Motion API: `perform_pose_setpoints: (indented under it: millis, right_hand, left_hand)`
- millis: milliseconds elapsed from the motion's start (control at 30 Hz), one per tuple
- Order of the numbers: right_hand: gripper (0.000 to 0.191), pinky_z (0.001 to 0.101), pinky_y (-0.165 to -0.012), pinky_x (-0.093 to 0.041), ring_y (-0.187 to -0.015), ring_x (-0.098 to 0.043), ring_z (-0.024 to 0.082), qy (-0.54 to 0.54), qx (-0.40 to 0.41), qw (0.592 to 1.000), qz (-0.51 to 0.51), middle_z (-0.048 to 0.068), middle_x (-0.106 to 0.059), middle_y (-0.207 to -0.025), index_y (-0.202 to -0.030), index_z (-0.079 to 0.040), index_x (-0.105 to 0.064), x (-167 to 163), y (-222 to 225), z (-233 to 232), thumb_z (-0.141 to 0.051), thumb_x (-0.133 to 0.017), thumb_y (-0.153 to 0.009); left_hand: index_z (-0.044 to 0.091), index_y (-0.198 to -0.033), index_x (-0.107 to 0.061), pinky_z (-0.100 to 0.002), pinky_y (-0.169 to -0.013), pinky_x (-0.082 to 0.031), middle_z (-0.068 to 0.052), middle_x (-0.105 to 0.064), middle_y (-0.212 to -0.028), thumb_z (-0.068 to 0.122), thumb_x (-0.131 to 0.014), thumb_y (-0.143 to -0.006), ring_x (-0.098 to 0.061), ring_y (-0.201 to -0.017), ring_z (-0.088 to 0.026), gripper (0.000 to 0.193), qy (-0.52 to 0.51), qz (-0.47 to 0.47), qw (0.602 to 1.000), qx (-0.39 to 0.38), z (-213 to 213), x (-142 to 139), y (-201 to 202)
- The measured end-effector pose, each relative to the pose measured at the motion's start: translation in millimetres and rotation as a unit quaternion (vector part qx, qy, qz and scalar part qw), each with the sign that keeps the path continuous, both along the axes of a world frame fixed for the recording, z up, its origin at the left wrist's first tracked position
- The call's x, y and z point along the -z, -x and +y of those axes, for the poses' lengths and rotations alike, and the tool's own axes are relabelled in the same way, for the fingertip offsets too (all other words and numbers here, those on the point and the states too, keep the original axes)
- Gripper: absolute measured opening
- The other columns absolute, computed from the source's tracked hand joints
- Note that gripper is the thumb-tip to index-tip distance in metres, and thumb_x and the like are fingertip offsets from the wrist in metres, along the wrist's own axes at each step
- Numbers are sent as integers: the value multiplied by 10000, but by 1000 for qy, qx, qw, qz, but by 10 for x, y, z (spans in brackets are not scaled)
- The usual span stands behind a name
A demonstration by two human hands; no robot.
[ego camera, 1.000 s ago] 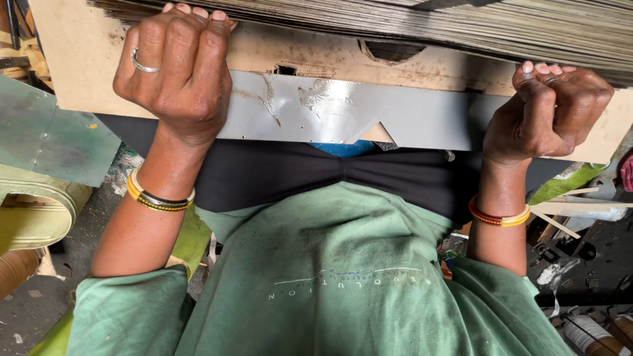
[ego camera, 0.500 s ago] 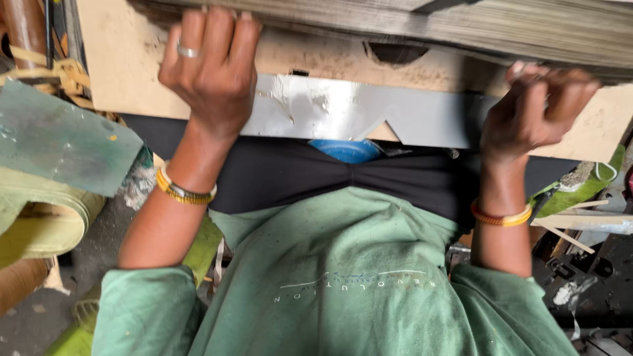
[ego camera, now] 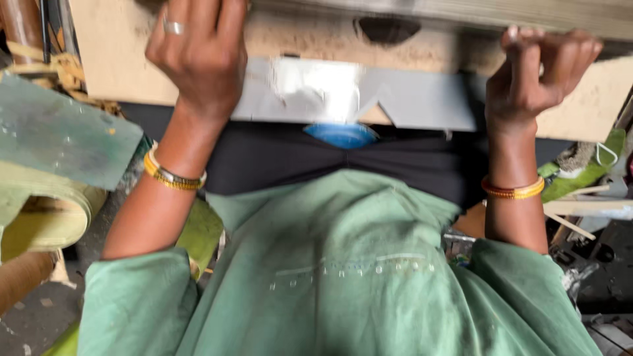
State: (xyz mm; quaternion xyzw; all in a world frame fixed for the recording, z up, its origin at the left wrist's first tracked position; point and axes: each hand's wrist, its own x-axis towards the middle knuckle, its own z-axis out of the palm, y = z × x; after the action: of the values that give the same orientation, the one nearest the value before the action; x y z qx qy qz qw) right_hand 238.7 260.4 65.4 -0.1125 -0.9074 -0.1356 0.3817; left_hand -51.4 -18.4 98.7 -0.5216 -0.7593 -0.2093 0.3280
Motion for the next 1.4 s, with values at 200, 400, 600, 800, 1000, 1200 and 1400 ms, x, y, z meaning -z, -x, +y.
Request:
perform_pose_setpoints:
  millis: [200, 400, 600, 800, 1000, 1200, 1400]
  right_hand:
    - [335, 488, -1101, -438, -1239, -543, 375, 259, -65, 953, -146, 197, -550, -1320, -1251, 10, -649, -228, 17, -639, -171, -796, -1010]
    - [728, 474, -986, -480, -1162, -536, 373, 357, -68, 901, -237, 184, -580, -1242, -1310, 48, -668, -297, 233, -778, -348, -933, -761]
    - [708, 442, -903, -515, -1087, -554, 327, 383, -58, 889, -245, 152, -590, -1130, -1290, 51, -711, -302, 253, -737, -307, -942, -724]
    - [671, 434, -909, -520, -1063, -560, 316, 396, -64, 881, -250, 142, -596, -1104, -1277, 43, -719, -304, 255, -688, -267, -911, -714]
    - [659, 451, -973, -505, -1146, -543, 340, 413, -57, 880, -225, 163, -566, -1201, -1278, 31, -678, -297, 228, -719, -238, -921, -727]
    - [694, 454, -1009, -490, -1199, -517, 344, 435, -35, 875, -211, 157, -541, -1267, -1290, 8, -655, -244, 209, -788, -210, -956, -704]
    - [717, 450, -1003, -491, -1182, -518, 342, 428, -32, 876, -221, 141, -553, -1267, -1295, 0, -654, -278, 210, -752, -242, -953, -689]
  left_hand:
    - [68, -1302, -625, -504, -1102, -425, -113, -558, -1280, 253, -834, -891, -544, -1246, -309, 497, 25, -141, 982, 120, 103, 207, -608]
    - [9, -1290, -593, -502, -1062, -361, -120, -519, -1225, 397, -934, -670, -490, -1209, -317, 807, 160, -322, 918, 168, 354, 357, -825]
    - [-6, -1275, -599, -490, -1056, -356, -112, -512, -1212, 348, -929, -661, -496, -1163, -296, 782, 183, -326, 916, 145, 366, 353, -908]
    - [-14, -1312, -589, -490, -1079, -344, -110, -498, -1232, 332, -930, -662, -487, -1186, -285, 811, 187, -314, 921, 133, 341, 303, -958]
    - [-30, -1301, -590, -506, -1073, -348, -122, -506, -1225, 318, -899, -666, -490, -1179, -299, 788, 194, -309, 922, 130, 361, 287, -996]
    - [-57, -1345, -588, -482, -1097, -401, -137, -527, -1229, 274, -852, -864, -509, -1196, -308, 641, 193, -337, 912, 134, 402, 281, -915]
    - [-68, -1266, -611, -492, -1047, -382, -165, -536, -1205, 359, -889, -680, -511, -1153, -318, 777, 186, -295, 925, 151, 451, 247, -1000]
